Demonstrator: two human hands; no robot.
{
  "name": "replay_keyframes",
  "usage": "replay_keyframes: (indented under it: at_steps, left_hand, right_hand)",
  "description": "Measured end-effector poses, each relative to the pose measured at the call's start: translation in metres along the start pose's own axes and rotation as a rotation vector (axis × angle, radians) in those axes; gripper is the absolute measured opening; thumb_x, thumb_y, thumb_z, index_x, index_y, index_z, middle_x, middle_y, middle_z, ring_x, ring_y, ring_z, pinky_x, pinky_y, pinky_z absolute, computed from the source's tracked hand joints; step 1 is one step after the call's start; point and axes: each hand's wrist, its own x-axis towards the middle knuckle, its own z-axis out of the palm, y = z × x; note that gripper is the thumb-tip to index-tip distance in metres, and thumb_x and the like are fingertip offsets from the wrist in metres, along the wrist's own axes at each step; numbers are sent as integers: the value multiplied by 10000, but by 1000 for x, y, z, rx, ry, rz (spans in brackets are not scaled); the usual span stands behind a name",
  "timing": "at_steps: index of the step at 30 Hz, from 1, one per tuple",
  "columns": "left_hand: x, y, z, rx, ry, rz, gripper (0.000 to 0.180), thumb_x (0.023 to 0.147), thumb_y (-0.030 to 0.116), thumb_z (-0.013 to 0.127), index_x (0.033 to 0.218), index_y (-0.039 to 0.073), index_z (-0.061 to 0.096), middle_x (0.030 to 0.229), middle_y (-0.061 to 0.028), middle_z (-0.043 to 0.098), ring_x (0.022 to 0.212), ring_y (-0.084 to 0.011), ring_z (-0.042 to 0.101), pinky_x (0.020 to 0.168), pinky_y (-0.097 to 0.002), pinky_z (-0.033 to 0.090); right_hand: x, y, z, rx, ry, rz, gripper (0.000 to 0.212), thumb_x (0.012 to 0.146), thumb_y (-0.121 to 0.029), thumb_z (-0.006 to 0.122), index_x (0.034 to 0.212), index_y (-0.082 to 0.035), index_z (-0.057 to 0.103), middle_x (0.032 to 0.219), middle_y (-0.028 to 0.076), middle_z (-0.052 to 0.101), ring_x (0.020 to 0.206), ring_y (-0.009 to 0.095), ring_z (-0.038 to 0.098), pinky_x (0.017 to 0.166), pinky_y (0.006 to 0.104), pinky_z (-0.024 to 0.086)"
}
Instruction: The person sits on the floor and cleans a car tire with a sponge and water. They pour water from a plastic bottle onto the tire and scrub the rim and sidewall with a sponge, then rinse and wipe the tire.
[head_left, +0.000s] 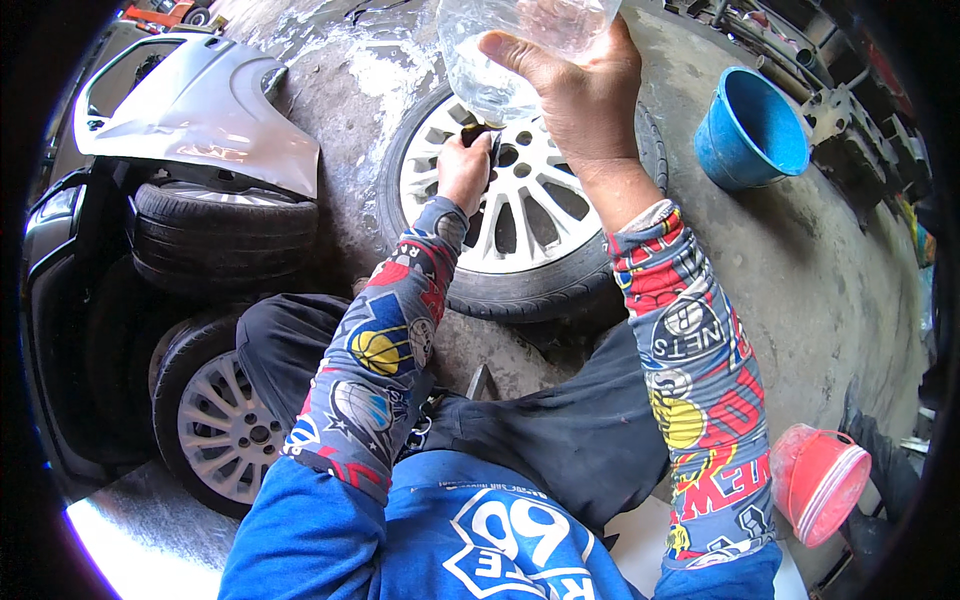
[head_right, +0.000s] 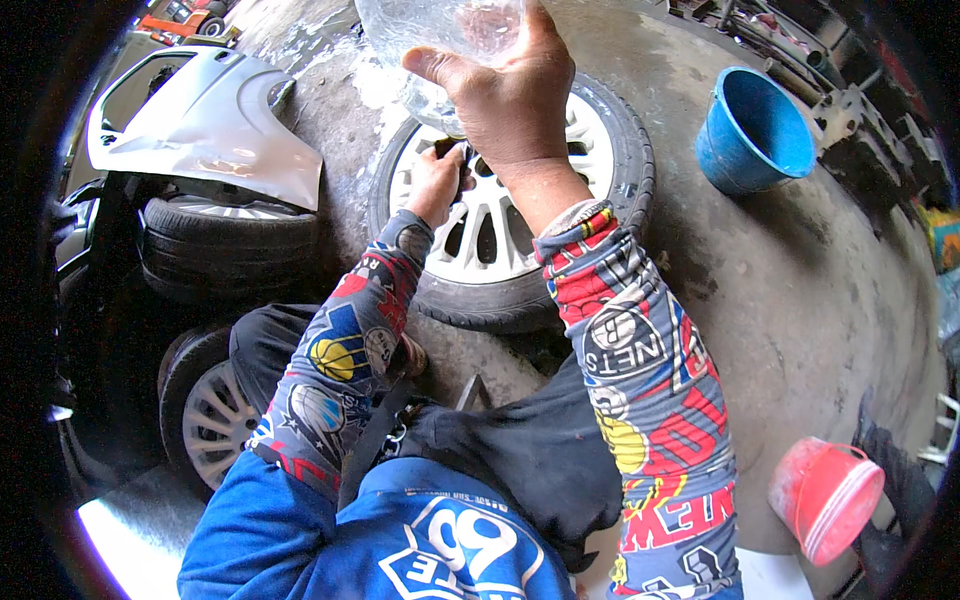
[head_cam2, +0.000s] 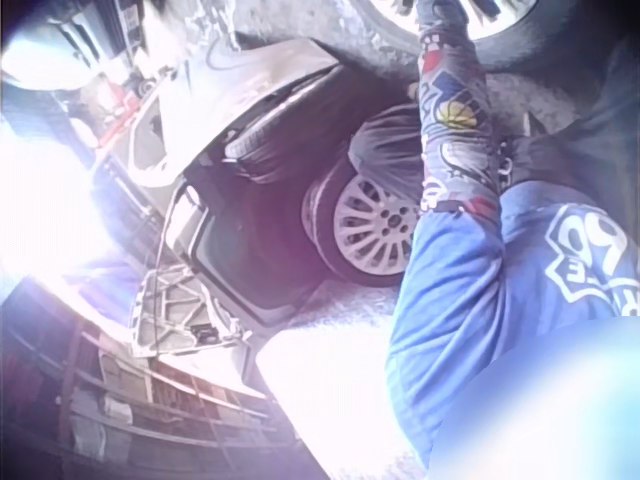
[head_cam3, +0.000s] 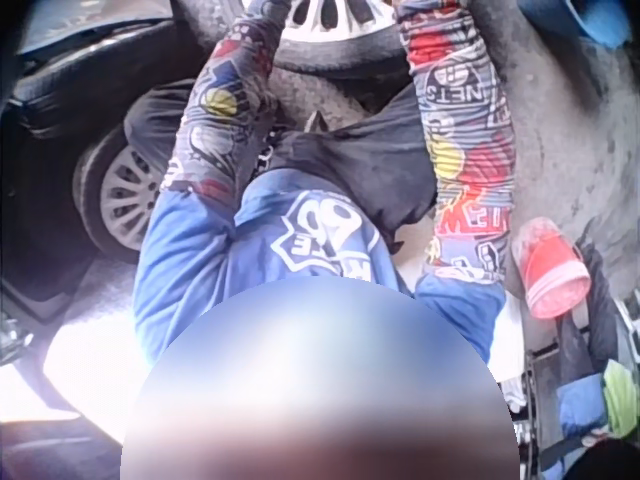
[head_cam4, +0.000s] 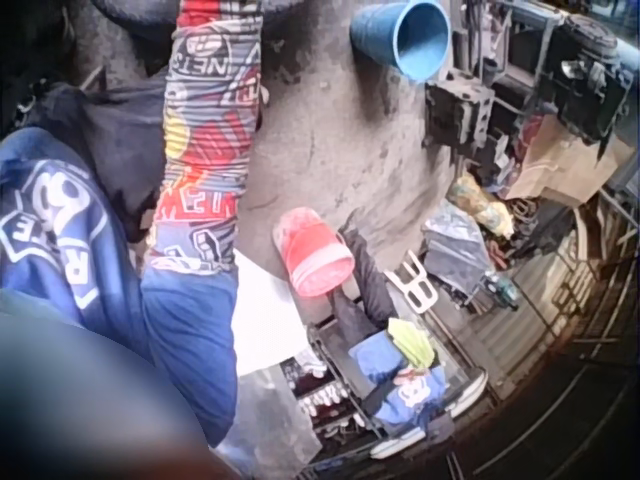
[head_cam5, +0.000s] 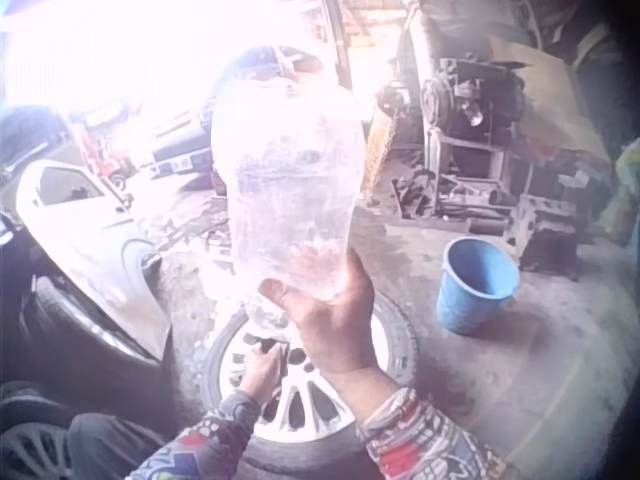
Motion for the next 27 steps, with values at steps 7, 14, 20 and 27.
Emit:
replay_keyframes:
  at_steps: [7,14,20,27]
  left_hand:
    - [9,-9,-16,83,364,11,201,892,8,676,1086,-31,710,911,-45,695,778,-153,614,737,-328,506]
    - [-55,-59,-61,-96,315,-35,185,896,59,705,1054,-30,738,819,-43,712,703,-126,621,626,-324,500]
    - [-126,-97,-55,-118,189,-193,225,985,103,663,1170,-20,701,969,-51,738,810,-139,672,756,-336,553]
    - [-128,-114,-56,96,171,-43,349,984,257,673,1130,-56,721,911,-86,755,809,-156,665,774,-370,537]
  right_hand:
    - [11,2,-3,114,-28,31,494,790,40,823,1243,28,625,1163,121,718,1054,205,694,931,318,563]
    - [18,2,-4,102,40,62,519,779,25,836,1255,42,629,1198,120,704,1070,210,686,966,323,549]
    - [33,-9,-10,151,52,-77,501,804,48,825,1259,43,613,1184,108,701,1078,210,679,949,319,552]
    - [33,-18,-22,29,187,-110,444,810,36,808,1228,42,658,1172,122,722,1059,212,686,945,317,548]
